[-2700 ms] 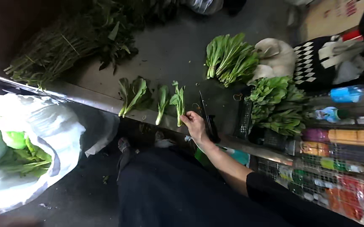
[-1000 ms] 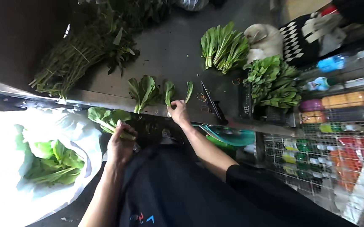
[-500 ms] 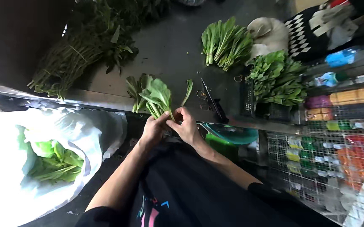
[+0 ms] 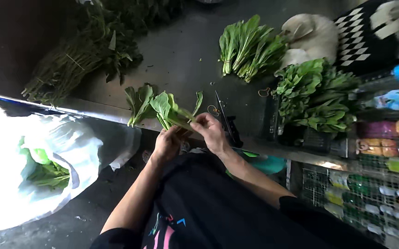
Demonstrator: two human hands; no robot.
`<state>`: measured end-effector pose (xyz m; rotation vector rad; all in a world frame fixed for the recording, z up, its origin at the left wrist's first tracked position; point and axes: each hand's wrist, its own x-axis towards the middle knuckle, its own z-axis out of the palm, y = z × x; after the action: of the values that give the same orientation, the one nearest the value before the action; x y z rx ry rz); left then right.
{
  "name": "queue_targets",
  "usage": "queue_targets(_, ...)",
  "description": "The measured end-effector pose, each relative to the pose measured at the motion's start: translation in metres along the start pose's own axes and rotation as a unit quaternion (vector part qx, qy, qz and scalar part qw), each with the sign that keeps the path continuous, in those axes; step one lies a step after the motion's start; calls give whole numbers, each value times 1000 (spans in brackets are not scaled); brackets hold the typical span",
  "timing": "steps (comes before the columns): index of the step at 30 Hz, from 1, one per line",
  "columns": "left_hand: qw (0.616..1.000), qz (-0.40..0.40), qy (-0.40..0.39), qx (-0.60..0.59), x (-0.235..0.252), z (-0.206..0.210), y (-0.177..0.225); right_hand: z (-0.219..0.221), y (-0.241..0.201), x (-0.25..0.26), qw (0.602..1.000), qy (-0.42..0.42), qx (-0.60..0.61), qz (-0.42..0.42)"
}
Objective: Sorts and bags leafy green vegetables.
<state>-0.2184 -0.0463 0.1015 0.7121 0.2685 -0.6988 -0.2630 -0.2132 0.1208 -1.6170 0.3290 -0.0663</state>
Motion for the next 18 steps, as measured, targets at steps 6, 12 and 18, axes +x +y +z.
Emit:
queue_targets(6,992,19,89,-84,11,8,-19,-32,5,9,965,-12,261,-3)
queue_targets(12,989,59,56,-120,1,-13,-4,-83,-8,27,970,25,239,-33)
queue_targets(18,981,19,-33,-191,-13,-27,-3,-65,10,24,977,-91,163,100)
